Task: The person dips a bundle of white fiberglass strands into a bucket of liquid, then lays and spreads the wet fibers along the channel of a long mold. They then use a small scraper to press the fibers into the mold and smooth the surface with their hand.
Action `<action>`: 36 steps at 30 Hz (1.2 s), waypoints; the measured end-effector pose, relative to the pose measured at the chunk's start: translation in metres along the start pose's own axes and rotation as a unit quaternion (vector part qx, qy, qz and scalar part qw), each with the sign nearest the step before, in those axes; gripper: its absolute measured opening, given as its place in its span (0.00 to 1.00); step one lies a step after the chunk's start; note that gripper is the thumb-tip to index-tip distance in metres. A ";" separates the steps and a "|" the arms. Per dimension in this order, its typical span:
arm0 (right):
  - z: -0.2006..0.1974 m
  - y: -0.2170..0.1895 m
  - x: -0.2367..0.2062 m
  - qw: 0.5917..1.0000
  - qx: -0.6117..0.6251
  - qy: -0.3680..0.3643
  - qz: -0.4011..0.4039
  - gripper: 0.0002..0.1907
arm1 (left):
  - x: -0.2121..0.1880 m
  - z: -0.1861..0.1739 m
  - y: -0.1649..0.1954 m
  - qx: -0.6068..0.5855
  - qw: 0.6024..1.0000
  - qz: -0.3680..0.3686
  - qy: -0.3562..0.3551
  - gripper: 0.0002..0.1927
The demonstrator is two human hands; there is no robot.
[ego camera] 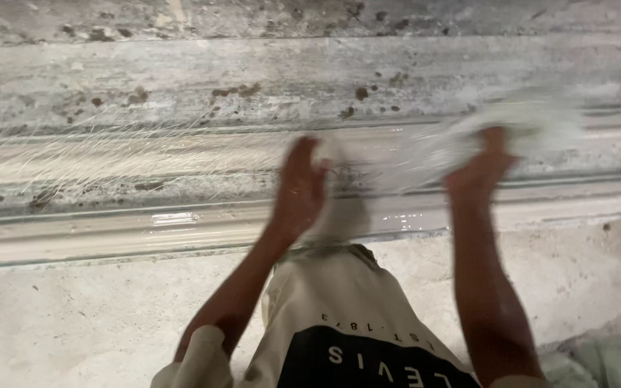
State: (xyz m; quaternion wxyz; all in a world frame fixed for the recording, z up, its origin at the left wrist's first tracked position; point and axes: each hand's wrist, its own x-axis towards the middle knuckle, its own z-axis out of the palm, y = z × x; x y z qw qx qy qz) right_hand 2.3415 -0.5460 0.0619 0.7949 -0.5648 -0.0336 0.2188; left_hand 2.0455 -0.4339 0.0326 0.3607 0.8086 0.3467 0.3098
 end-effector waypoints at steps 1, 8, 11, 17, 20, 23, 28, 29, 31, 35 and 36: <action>0.015 0.015 -0.022 0.998 0.028 -0.044 -0.030 0.21 | -0.004 0.015 0.018 -0.101 0.994 0.044 -0.005 0.23; -0.044 -0.073 0.043 0.987 0.045 -0.048 -0.143 0.33 | 0.012 0.041 -0.010 -0.004 0.998 0.047 -0.037 0.05; -0.088 -0.115 0.091 0.883 0.452 -0.110 -0.055 0.34 | 0.029 0.025 -0.035 0.184 0.967 -0.094 -0.145 0.13; -0.045 -0.034 0.033 0.998 0.018 0.066 -0.009 0.33 | 0.016 0.049 0.021 0.085 0.994 0.072 0.022 0.17; -0.028 -0.002 0.017 0.983 0.107 -0.136 -0.055 0.33 | 0.003 0.112 0.064 -0.043 0.995 0.077 -0.036 0.13; -0.065 -0.038 0.068 0.987 0.133 -0.093 -0.009 0.29 | 0.003 0.149 0.060 -0.034 0.995 0.088 -0.021 0.09; -0.164 -0.144 0.200 0.987 0.140 -0.025 -0.078 0.28 | 0.038 0.125 0.016 0.196 0.978 0.038 -0.056 0.13; -0.173 -0.153 0.215 0.980 0.156 -0.072 -0.095 0.28 | 0.044 0.115 0.016 0.284 0.947 -0.082 -0.126 0.15; -0.174 -0.149 0.218 0.984 0.138 -0.072 -0.086 0.26 | 0.043 0.118 0.040 0.411 0.889 -0.163 -0.116 0.17; -0.142 -0.092 0.154 0.996 0.068 -0.039 0.052 0.26 | 0.030 0.179 0.130 0.083 0.987 -0.092 0.097 0.20; -0.134 -0.078 0.136 0.990 0.088 -0.085 0.071 0.26 | 0.020 0.209 0.156 -0.032 0.991 -0.123 0.034 0.19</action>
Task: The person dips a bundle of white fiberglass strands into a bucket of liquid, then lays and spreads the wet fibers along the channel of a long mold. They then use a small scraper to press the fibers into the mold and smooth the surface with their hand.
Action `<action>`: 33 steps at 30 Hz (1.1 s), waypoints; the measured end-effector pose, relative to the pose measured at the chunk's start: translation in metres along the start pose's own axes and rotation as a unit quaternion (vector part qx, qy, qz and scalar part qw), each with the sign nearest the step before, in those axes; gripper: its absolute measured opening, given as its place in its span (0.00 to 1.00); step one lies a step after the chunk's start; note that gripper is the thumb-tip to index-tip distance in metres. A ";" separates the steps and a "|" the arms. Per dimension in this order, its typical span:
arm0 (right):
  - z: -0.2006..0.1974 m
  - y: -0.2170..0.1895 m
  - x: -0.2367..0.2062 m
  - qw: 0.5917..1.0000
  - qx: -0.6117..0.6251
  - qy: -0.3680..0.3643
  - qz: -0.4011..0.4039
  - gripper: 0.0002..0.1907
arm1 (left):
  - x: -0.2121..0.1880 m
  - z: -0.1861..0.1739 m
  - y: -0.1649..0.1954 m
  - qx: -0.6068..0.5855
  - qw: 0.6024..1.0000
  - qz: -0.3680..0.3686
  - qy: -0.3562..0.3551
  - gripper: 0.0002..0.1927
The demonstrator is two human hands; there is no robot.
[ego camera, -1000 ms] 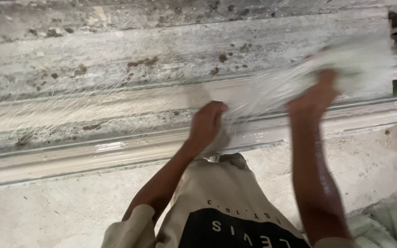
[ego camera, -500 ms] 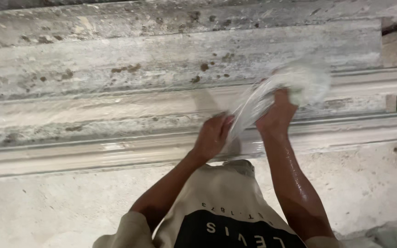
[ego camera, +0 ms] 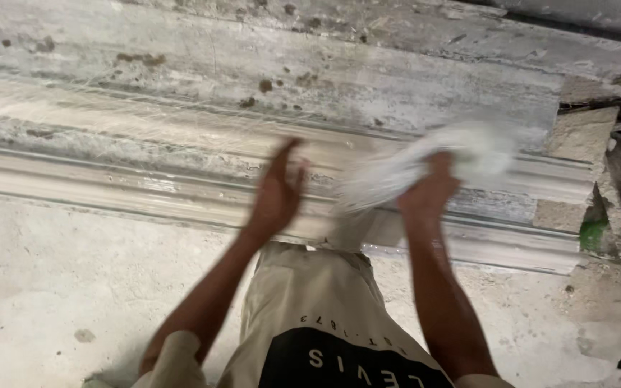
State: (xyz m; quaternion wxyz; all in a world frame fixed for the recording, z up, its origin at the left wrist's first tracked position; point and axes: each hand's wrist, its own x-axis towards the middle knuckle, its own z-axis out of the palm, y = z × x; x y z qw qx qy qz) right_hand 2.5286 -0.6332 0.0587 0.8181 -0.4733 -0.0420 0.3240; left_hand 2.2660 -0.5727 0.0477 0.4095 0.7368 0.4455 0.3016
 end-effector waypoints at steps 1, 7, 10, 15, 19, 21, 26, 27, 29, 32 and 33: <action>0.005 0.010 -0.007 0.999 0.018 -0.043 0.008 0.26 | -0.013 0.027 0.016 -0.104 0.991 -0.031 -0.074 0.19; -0.032 -0.063 0.064 0.995 0.086 0.037 -0.017 0.28 | 0.009 0.038 -0.023 0.045 0.986 0.159 0.016 0.08; -0.081 -0.117 0.108 0.978 -0.060 0.159 -0.117 0.27 | 0.039 -0.002 -0.054 0.239 0.968 0.011 -0.077 0.12; -0.116 -0.075 0.096 0.989 -0.084 0.062 -0.105 0.28 | 0.031 -0.008 -0.025 0.496 0.853 0.083 0.137 0.24; -0.084 0.005 0.055 0.998 0.029 0.017 -0.044 0.28 | -0.009 0.059 0.030 -0.045 0.969 0.238 -0.044 0.17; -0.072 0.006 0.049 0.997 -0.004 -0.025 -0.075 0.24 | -0.008 0.071 0.027 -0.078 0.987 0.109 -0.089 0.15; -0.100 -0.128 0.084 0.981 -0.080 0.076 -0.159 0.34 | 0.026 0.052 -0.030 0.119 0.979 0.138 -0.092 0.16; -0.108 -0.150 0.088 0.971 -0.089 0.093 -0.200 0.36 | 0.035 0.046 -0.039 0.163 0.974 0.081 -0.132 0.18; -0.117 -0.178 0.082 0.969 -0.100 0.074 -0.214 0.38 | 0.041 0.041 -0.042 0.286 0.949 0.070 -0.112 0.22; -0.093 -0.147 0.045 0.954 -0.177 0.151 -0.191 0.38 | 0.036 0.049 -0.011 0.337 0.929 0.153 -0.019 0.27; -0.077 -0.124 0.033 0.961 -0.118 0.212 -0.131 0.34 | 0.028 0.057 0.006 0.240 0.960 0.131 -0.069 0.26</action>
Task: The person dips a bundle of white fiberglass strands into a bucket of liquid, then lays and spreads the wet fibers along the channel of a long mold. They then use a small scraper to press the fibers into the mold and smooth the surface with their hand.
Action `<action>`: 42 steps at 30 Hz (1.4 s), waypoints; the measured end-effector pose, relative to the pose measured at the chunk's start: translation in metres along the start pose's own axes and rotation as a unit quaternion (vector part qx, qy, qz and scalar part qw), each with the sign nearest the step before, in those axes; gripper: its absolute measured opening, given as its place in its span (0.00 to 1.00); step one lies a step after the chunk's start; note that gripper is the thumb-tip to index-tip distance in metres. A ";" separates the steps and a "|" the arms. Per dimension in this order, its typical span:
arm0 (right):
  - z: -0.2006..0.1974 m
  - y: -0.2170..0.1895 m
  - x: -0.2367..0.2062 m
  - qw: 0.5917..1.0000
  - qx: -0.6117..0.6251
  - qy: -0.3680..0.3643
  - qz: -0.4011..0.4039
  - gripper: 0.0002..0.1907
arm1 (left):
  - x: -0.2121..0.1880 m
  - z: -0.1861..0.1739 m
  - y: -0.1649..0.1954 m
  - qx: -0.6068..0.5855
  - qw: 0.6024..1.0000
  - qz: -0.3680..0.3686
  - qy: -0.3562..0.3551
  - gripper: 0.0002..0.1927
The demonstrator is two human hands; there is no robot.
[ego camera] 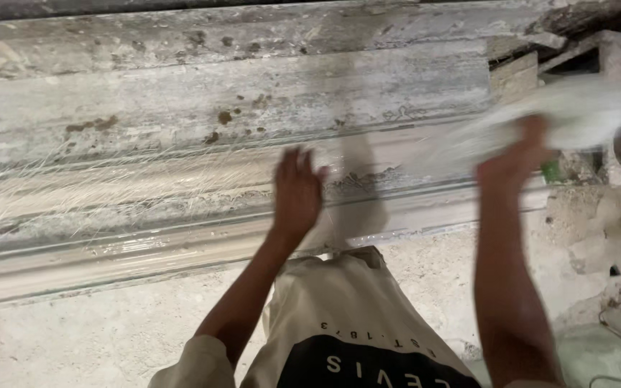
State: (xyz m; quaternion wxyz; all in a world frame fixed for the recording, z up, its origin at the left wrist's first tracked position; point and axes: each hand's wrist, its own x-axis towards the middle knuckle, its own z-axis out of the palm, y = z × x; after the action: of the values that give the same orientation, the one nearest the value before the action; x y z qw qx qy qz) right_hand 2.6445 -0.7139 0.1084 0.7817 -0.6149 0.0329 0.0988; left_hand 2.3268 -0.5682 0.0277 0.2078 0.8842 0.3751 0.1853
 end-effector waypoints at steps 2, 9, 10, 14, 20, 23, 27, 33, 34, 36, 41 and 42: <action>0.024 0.033 -0.053 0.996 0.060 -0.071 0.012 0.29 | -0.003 -0.001 0.040 -0.251 0.963 0.087 0.048 0.23; -0.002 -0.007 0.005 0.984 0.067 -0.152 -0.060 0.31 | 0.008 0.027 0.071 -0.318 0.945 0.070 -0.006 0.08; -0.017 -0.023 0.032 0.994 0.039 -0.086 -0.051 0.33 | 0.014 0.034 0.068 -0.284 0.957 0.047 -0.025 0.09; -0.057 -0.068 0.122 0.995 0.018 -0.045 -0.086 0.38 | 0.035 0.045 0.050 -0.043 0.993 -0.038 -0.100 0.13; -0.060 0.009 0.108 0.985 0.046 -0.160 -0.033 0.31 | 0.017 0.075 0.136 -0.075 0.977 0.070 0.188 0.17; -0.063 0.057 0.106 0.981 0.055 -0.177 0.053 0.23 | 0.021 0.116 0.206 -0.263 0.962 0.041 0.059 0.10; -0.088 0.027 0.197 0.950 0.213 -0.049 0.225 0.27 | 0.042 0.141 0.201 -0.136 0.979 0.080 0.127 0.07; -0.125 -0.066 0.313 0.989 0.107 -0.093 0.038 0.37 | 0.059 0.123 0.162 0.219 0.969 -0.107 0.042 0.15; -0.126 -0.064 0.307 0.984 0.146 -0.075 0.068 0.36 | 0.055 0.123 0.175 0.303 0.941 -0.093 0.114 0.18; -0.122 -0.037 0.269 0.976 0.159 -0.110 0.100 0.26 | 0.056 0.125 0.210 0.165 0.970 -0.110 0.141 0.19; -0.110 0.034 0.196 0.958 0.144 -0.167 0.183 0.20 | 0.048 0.171 0.298 -0.204 0.968 0.105 0.105 0.10; -0.114 0.030 0.207 0.955 0.169 -0.176 0.167 0.22 | 0.050 0.176 0.297 -0.211 0.970 0.069 0.095 0.09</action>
State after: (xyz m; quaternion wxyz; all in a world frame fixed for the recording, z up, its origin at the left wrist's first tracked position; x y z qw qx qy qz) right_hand 2.8493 -0.7941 0.0165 0.8401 -0.4324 0.0134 0.3273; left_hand 2.6184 -0.7592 0.0375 0.3401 0.8223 0.2837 0.3573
